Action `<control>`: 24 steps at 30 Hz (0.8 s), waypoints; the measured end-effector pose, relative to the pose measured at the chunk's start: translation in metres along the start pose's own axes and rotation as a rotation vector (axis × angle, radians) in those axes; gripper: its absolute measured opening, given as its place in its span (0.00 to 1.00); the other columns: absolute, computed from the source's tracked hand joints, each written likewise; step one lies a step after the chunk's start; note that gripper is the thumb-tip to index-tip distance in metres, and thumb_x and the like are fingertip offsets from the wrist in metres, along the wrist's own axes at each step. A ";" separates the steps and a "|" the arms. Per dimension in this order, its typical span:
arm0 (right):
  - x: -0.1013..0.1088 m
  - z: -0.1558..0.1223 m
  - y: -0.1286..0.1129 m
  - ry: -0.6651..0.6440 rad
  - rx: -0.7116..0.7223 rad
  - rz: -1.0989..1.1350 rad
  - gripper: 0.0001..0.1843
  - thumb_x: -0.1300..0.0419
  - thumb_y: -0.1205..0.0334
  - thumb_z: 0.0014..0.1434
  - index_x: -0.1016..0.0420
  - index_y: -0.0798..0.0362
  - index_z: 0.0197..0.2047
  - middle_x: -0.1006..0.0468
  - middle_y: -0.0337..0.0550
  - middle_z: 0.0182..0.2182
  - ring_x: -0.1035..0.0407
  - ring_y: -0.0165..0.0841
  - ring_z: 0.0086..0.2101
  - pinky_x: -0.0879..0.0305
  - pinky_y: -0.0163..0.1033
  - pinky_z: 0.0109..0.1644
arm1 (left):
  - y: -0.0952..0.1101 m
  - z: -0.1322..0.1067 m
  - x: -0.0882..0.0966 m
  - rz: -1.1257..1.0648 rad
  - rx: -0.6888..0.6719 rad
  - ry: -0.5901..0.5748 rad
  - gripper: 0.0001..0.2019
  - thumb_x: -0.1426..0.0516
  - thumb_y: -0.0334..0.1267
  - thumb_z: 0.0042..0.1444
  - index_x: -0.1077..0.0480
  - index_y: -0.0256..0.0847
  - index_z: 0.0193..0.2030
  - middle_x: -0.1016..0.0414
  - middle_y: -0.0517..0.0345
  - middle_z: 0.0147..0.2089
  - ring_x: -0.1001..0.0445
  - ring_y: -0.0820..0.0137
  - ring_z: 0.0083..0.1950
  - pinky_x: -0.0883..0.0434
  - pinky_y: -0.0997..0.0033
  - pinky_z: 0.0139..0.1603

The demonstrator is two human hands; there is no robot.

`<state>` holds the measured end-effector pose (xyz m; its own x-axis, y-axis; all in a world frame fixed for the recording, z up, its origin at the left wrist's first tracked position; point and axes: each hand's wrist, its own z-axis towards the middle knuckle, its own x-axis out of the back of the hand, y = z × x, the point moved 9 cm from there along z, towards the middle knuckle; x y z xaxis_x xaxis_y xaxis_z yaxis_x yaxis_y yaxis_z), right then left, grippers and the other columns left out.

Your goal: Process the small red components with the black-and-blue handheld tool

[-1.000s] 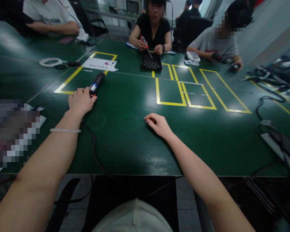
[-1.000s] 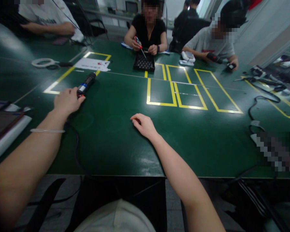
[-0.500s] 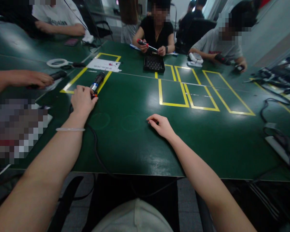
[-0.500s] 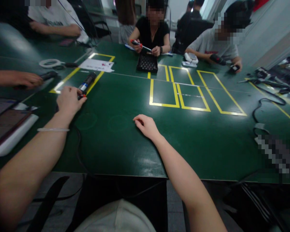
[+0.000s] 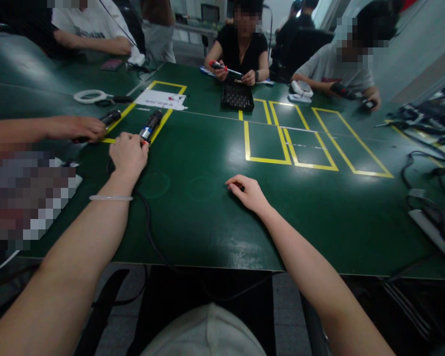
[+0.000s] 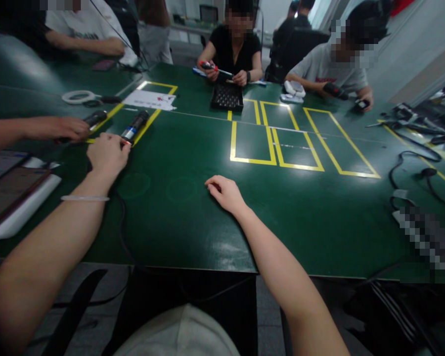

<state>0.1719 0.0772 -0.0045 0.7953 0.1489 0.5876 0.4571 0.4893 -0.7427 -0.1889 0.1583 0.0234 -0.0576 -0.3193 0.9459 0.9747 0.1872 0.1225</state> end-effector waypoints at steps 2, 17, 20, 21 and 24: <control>0.000 0.000 0.000 0.004 0.000 0.004 0.10 0.43 0.65 0.63 0.20 0.53 0.41 0.18 0.43 0.35 0.26 0.33 0.35 0.32 0.38 0.43 | 0.000 0.000 0.002 -0.079 -0.004 0.014 0.22 0.49 0.46 0.69 0.30 0.28 0.57 0.36 0.39 0.63 0.38 0.54 0.58 0.41 0.54 0.58; -0.006 -0.003 -0.008 -0.032 0.023 0.148 0.13 0.41 0.60 0.63 0.26 0.51 0.51 0.21 0.39 0.35 0.27 0.30 0.34 0.30 0.37 0.43 | 0.187 -0.112 0.015 -1.055 -0.571 -0.701 0.29 0.45 0.46 0.66 0.41 0.35 0.70 0.25 0.56 0.34 0.24 0.68 0.36 0.28 0.69 0.41; -0.012 -0.004 -0.017 -0.086 0.050 0.217 0.17 0.36 0.58 0.61 0.29 0.51 0.52 0.21 0.38 0.36 0.27 0.30 0.34 0.29 0.38 0.44 | 0.203 -0.134 0.009 -1.004 -0.692 -0.784 0.30 0.47 0.45 0.68 0.44 0.36 0.73 0.26 0.58 0.34 0.25 0.69 0.36 0.30 0.70 0.40; -0.012 -0.005 -0.020 -0.096 0.061 0.225 0.15 0.37 0.58 0.61 0.28 0.51 0.50 0.21 0.38 0.36 0.27 0.30 0.34 0.29 0.38 0.44 | 0.204 -0.137 0.006 -0.982 -0.717 -0.790 0.30 0.47 0.46 0.68 0.45 0.37 0.73 0.26 0.58 0.34 0.25 0.69 0.36 0.30 0.70 0.40; -0.015 -0.005 -0.025 -0.120 0.083 0.209 0.07 0.39 0.60 0.63 0.28 0.51 0.44 0.21 0.39 0.36 0.27 0.30 0.33 0.30 0.37 0.42 | 0.204 -0.139 -0.002 -0.961 -0.720 -0.806 0.29 0.48 0.47 0.69 0.44 0.38 0.73 0.25 0.57 0.35 0.25 0.69 0.38 0.30 0.70 0.42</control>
<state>0.1504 0.0586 0.0040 0.8136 0.3530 0.4620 0.2497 0.5056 -0.8259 0.0398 0.0679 0.0049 -0.6075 0.5957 0.5254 0.3713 -0.3719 0.8508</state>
